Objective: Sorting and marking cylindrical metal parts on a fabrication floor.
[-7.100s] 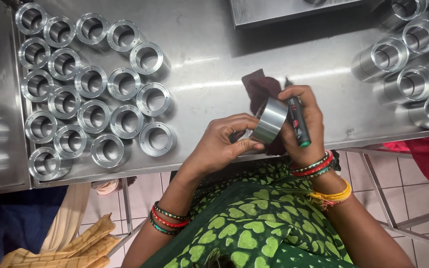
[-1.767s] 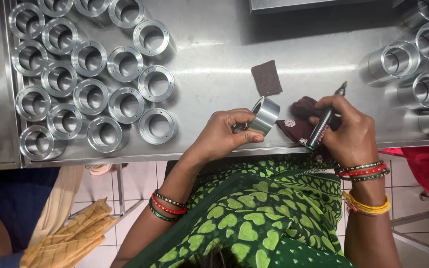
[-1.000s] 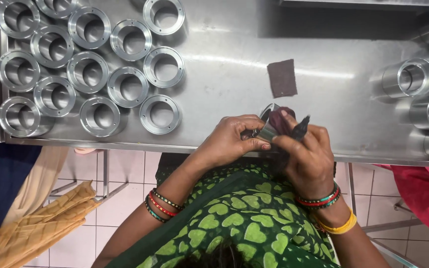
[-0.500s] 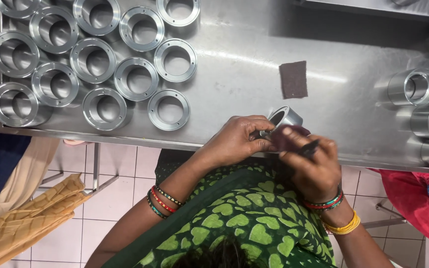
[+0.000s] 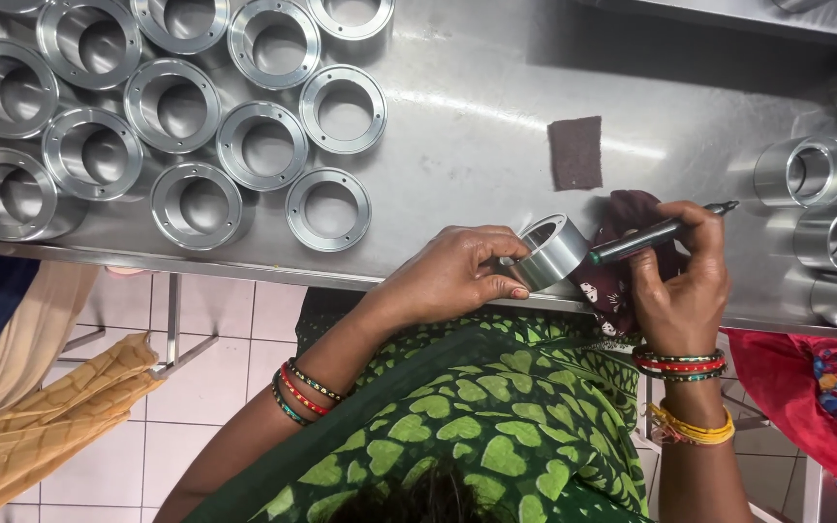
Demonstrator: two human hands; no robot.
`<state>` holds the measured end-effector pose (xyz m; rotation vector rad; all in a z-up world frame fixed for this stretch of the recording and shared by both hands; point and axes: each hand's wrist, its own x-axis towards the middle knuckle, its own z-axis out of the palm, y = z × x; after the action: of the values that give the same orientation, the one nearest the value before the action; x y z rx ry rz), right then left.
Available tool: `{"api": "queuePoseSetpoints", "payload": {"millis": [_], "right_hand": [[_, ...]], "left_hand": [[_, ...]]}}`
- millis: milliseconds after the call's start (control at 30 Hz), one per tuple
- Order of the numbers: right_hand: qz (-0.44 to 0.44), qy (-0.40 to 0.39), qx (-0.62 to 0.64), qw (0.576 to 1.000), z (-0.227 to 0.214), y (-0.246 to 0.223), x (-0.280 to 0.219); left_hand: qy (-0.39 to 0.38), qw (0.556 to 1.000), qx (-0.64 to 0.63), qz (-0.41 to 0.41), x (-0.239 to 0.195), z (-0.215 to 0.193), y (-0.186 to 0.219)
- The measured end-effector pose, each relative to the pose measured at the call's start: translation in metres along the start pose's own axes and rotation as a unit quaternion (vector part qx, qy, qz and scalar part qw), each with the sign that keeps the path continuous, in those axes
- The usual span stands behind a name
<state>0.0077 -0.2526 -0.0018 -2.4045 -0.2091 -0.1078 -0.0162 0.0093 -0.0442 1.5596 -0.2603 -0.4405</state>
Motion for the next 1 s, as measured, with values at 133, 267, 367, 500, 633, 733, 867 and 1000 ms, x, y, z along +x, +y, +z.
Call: {"api": "queuePoseSetpoints", "payload": {"millis": [133, 267, 367, 500, 633, 733, 867, 1000], "right_hand": [[0.021, 0.028, 0.05, 0.998, 0.003, 0.007, -0.003], [-0.069, 0.079, 0.062, 0.993, 0.012, -0.003, -0.013], [-0.12, 0.09, 0.062, 0.987, 0.024, -0.018, -0.025], [-0.13, -0.015, 0.149, 0.98, 0.034, -0.038, -0.028], [-0.099, -0.056, 0.195, 0.974, 0.033, -0.041, -0.024], [-0.082, -0.076, 0.23, 0.967, 0.03, -0.038, -0.022], [-0.057, -0.084, 0.221, 0.97, 0.026, -0.041, -0.018], [-0.066, -0.091, 0.184, 0.976, 0.024, -0.039, -0.017]], "left_hand": [[0.009, 1.0, 0.007, 0.005, 0.0, -0.001, 0.003], [-0.015, 0.996, 0.008, -0.093, -0.001, -0.004, 0.02], [0.008, 0.998, 0.005, -0.057, 0.0, -0.004, 0.025], [0.035, 0.997, 0.038, -0.058, 0.0, -0.003, 0.027], [0.058, 0.997, 0.037, -0.03, 0.001, -0.001, 0.027], [0.073, 0.996, 0.034, -0.028, 0.004, -0.001, 0.037], [0.074, 0.985, 0.107, -0.112, 0.007, -0.005, 0.061], [0.111, 0.981, 0.161, -0.017, 0.008, -0.003, 0.066]]}}
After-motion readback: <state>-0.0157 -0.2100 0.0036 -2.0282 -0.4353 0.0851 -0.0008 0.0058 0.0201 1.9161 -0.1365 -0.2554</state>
